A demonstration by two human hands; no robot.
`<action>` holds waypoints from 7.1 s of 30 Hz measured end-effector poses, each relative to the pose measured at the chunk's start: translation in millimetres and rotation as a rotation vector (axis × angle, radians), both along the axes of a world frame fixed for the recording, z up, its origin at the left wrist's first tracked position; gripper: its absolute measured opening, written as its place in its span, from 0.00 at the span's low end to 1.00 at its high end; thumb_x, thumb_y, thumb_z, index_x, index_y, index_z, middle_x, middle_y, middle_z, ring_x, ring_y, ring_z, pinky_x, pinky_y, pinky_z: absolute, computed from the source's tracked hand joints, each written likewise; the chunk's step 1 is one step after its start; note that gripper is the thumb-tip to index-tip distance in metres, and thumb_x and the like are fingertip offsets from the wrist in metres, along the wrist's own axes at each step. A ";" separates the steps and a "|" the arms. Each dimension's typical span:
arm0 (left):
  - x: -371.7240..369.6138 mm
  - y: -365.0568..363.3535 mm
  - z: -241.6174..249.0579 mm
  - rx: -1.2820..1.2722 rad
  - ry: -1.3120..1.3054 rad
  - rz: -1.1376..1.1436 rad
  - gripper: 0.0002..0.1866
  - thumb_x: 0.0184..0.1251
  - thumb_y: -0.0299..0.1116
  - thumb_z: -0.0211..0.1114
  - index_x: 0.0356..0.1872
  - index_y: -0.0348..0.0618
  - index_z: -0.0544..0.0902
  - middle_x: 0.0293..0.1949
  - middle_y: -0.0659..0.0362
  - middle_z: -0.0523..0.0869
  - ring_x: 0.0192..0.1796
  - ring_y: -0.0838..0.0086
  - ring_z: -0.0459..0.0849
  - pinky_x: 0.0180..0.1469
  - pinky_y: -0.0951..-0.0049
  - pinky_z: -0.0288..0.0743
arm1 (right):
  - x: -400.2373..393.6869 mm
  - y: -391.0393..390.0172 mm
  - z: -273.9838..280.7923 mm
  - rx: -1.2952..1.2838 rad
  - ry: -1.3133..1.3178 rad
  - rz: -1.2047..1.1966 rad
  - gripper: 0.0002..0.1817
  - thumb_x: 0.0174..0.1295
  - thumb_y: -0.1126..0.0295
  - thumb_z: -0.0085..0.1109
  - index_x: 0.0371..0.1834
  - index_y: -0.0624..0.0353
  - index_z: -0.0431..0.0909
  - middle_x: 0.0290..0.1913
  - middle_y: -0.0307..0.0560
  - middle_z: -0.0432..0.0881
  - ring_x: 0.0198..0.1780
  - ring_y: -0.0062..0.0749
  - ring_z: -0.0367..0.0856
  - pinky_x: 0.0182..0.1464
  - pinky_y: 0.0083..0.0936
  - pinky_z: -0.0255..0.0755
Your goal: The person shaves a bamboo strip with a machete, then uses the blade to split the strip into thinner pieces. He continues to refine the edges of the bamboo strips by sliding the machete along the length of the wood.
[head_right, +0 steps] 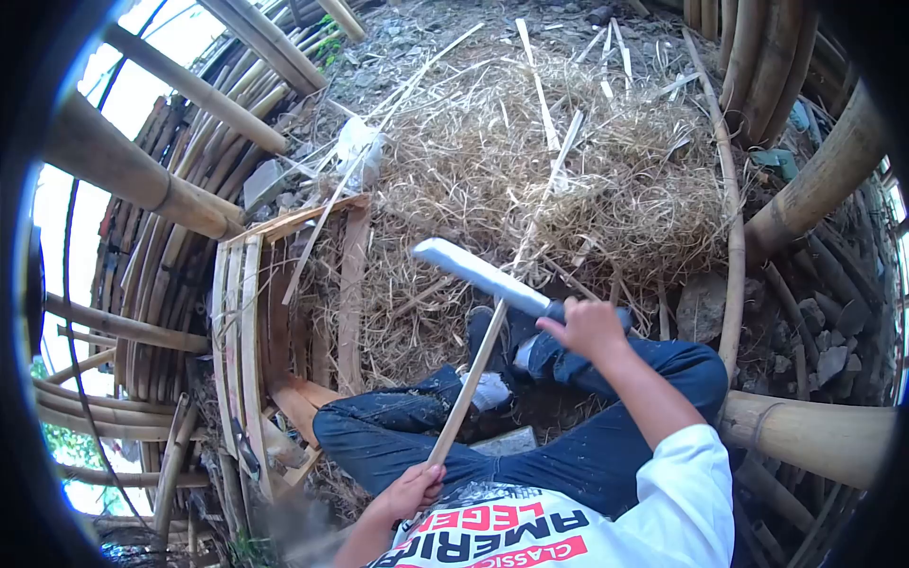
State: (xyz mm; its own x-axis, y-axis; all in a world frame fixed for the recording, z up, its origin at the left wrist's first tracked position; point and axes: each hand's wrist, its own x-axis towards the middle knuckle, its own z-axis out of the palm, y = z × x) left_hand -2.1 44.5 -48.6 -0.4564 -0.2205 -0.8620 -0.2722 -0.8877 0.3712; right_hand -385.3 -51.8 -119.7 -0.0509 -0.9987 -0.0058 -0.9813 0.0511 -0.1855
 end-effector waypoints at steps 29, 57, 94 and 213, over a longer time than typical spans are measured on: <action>-8.7 -2.2 -37.4 -0.157 -0.107 -0.093 0.16 0.77 0.45 0.55 0.38 0.41 0.73 0.17 0.67 0.68 0.17 0.83 0.67 0.18 0.80 0.62 | 139.2 89.5 0.6 0.191 -0.704 -0.066 0.33 0.56 0.36 0.60 0.26 0.63 0.78 0.22 0.64 0.81 0.29 0.61 0.83 0.35 0.49 0.78; -21.4 15.7 -50.7 -0.251 0.119 -0.075 0.18 0.64 0.41 0.70 0.29 0.50 0.67 0.22 0.72 0.67 0.23 0.87 0.64 0.24 0.81 0.55 | 137.8 110.8 15.6 0.306 -0.685 0.145 0.34 0.60 0.34 0.55 0.26 0.61 0.82 0.23 0.60 0.83 0.29 0.56 0.84 0.35 0.44 0.79; -11.6 27.5 -54.8 -0.472 0.097 -0.189 0.20 0.60 0.31 0.75 0.32 0.49 0.66 0.25 0.72 0.65 0.30 0.88 0.64 0.32 0.83 0.60 | -21.8 -40.0 -8.9 0.152 -0.181 -0.414 0.39 0.61 0.33 0.51 0.33 0.66 0.85 0.35 0.65 0.85 0.41 0.56 0.86 0.46 0.46 0.79; -181.4 -104.5 37.1 -1.162 -0.095 -0.210 0.09 0.75 0.31 0.58 0.44 0.33 0.78 0.20 0.63 0.78 0.20 0.83 0.75 0.22 0.78 0.68 | -128.0 15.9 119.2 0.118 -0.080 -0.289 0.14 0.43 0.58 0.65 0.31 0.53 0.86 0.34 0.53 0.86 0.40 0.48 0.87 0.48 0.40 0.80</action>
